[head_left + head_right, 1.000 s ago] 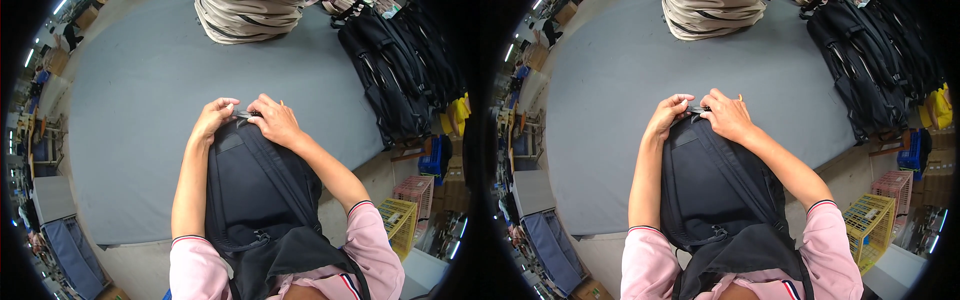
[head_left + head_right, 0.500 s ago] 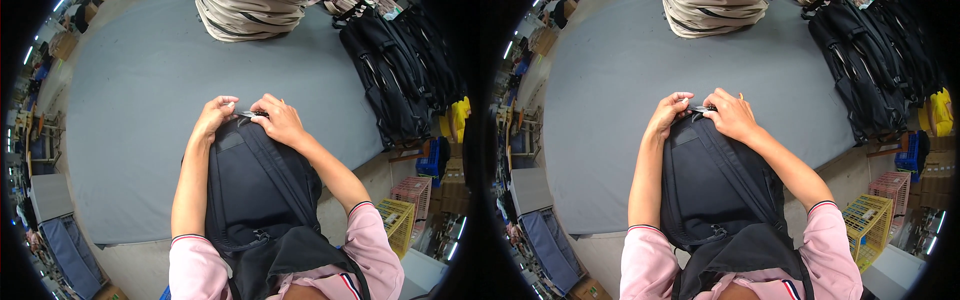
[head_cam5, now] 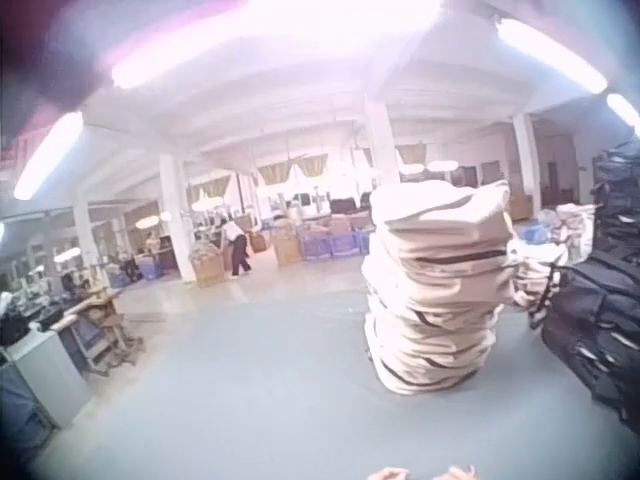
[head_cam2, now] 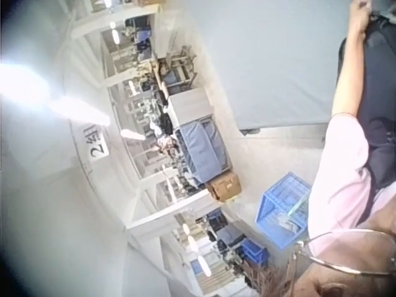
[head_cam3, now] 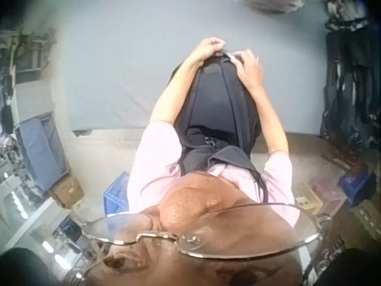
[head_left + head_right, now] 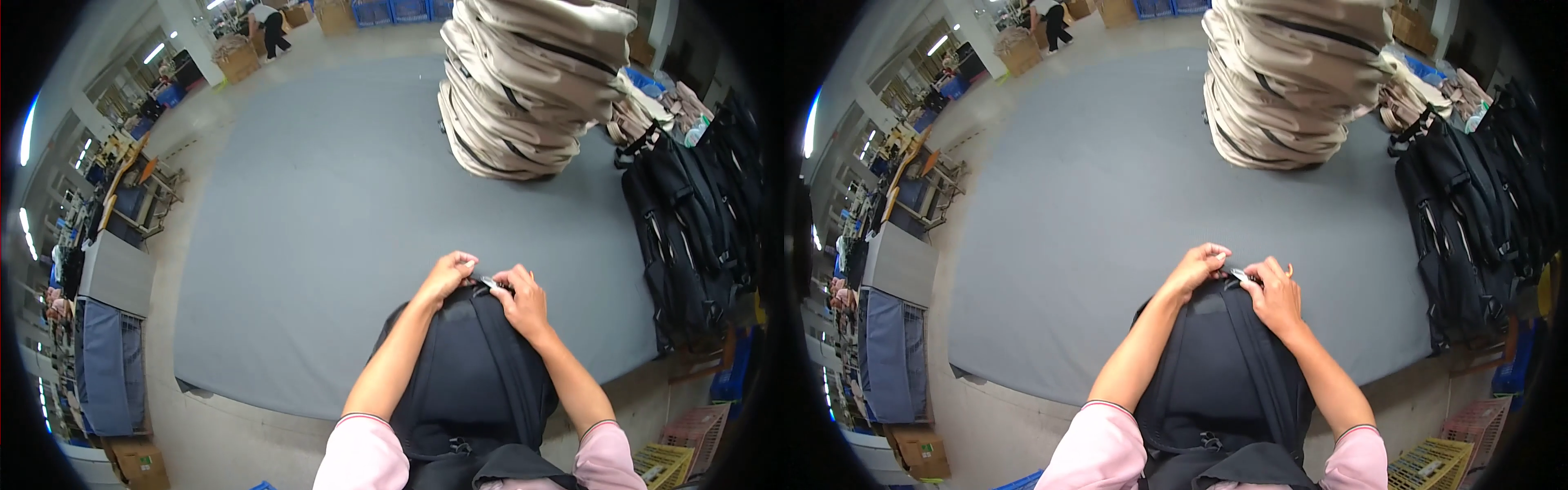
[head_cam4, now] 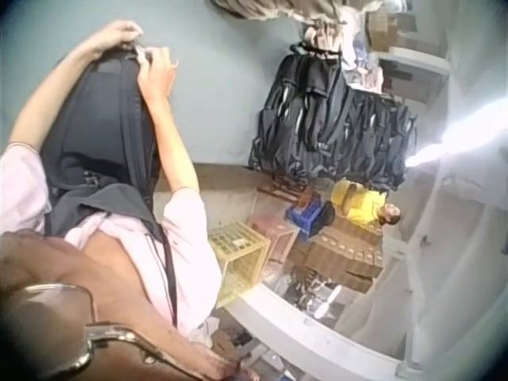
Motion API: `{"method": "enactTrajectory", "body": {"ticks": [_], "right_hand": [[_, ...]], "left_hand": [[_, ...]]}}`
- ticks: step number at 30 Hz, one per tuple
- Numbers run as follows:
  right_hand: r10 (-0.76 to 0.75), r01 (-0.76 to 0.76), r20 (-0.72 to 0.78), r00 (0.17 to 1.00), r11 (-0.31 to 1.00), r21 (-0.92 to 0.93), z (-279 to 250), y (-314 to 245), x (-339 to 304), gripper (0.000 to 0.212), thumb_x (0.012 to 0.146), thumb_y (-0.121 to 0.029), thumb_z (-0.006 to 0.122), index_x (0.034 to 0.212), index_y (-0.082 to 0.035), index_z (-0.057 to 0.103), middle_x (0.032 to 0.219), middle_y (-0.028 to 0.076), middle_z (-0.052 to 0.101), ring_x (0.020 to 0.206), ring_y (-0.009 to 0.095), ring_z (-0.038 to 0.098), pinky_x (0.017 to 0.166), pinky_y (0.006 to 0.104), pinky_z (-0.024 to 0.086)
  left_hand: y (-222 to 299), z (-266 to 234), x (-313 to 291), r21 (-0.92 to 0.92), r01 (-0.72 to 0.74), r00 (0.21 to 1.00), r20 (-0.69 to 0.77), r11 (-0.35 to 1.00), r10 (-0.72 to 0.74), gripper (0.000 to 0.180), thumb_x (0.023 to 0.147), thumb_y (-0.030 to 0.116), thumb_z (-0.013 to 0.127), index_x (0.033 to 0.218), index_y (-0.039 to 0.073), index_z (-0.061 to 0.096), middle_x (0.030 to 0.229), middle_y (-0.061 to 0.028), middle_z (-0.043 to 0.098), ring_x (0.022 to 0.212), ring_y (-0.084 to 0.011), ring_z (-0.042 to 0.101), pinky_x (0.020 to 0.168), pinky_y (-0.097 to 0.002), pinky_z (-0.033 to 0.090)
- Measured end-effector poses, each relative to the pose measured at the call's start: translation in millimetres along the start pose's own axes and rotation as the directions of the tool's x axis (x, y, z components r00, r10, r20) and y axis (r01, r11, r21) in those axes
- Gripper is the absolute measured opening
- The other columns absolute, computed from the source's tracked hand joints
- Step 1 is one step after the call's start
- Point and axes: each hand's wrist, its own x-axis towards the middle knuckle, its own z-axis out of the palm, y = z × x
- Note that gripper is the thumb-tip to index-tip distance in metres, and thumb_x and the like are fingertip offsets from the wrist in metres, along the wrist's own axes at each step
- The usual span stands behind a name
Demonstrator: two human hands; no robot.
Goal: Inspecting and trimming loose threads on a black backpack using small scissors in a factory setting.
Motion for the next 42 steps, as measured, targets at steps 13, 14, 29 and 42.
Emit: {"method": "enactTrajectory", "body": {"ticks": [13, 14, 29, 42], "right_hand": [[0.041, -0.039, -0.109, 0.993, 0.999, 0.017, 2.5, -2.8, -34.2, 0.023, 0.073, -0.016, 0.071, 0.09, -0.006, 0.059, 0.087, 0.006, 0.058, 0.075, 0.023, 0.061, 0.065, 0.034, 0.048], [0.042, -0.039, -0.115, 0.992, 0.999, 0.022, 3.4, -4.1, -34.0, 0.023, 0.073, -0.016, 0.071, 0.09, -0.006, 0.059, 0.087, 0.006, 0.058, 0.075, 0.023, 0.061, 0.065, 0.034, 0.048], [0.148, -0.133, -0.108, 0.983, 0.982, 0.136, 9.5, 5.0, -38.1, 0.024, 0.075, -0.024, 0.071, 0.09, -0.01, 0.059, 0.074, 0.004, 0.061, 0.065, 0.02, 0.059, 0.06, 0.0327, 0.045], [0.181, -0.167, -0.101, 0.978, 0.977, 0.132, 14.7, 13.7, -38.0, 0.022, 0.078, -0.026, 0.069, 0.09, -0.011, 0.059, 0.07, 0.005, 0.063, 0.065, 0.021, 0.062, 0.058, 0.0334, 0.045]], "left_hand": [[-3.5, -50.5, -109.8, 0.205, -0.322, 0.745, -0.547, 0.924, 0.381, 0.009, 0.082, 0.009, 0.065, 0.083, 0.002, 0.059, 0.083, -0.005, 0.062, 0.081, -0.0121, 0.057, 0.078, -0.026, 0.045], [-9.4, -56.8, -126.8, 0.19, -0.323, 0.746, -0.551, 0.927, 0.373, 0.007, 0.083, 0.008, 0.063, 0.083, 0.002, 0.059, 0.083, -0.0054, 0.063, 0.082, -0.0129, 0.058, 0.079, -0.0267, 0.045], [-76.9, -37.1, -199.7, 0.425, -0.209, 0.573, -0.676, 0.881, 0.463, 0.014, 0.088, 0.012, 0.057, 0.095, 0.0, 0.059, 0.093, -0.0083, 0.061, 0.081, -0.0157, 0.057, 0.076, -0.0291, 0.047], [-76.3, -30.4, -198.1, 0.677, -0.096, 0.567, -0.565, 0.73, 0.598, 0.019, 0.085, 0.014, 0.058, 0.097, -0.001, 0.059, 0.09, -0.0138, 0.06, 0.081, -0.0264, 0.06, 0.074, -0.0347, 0.048]]}}
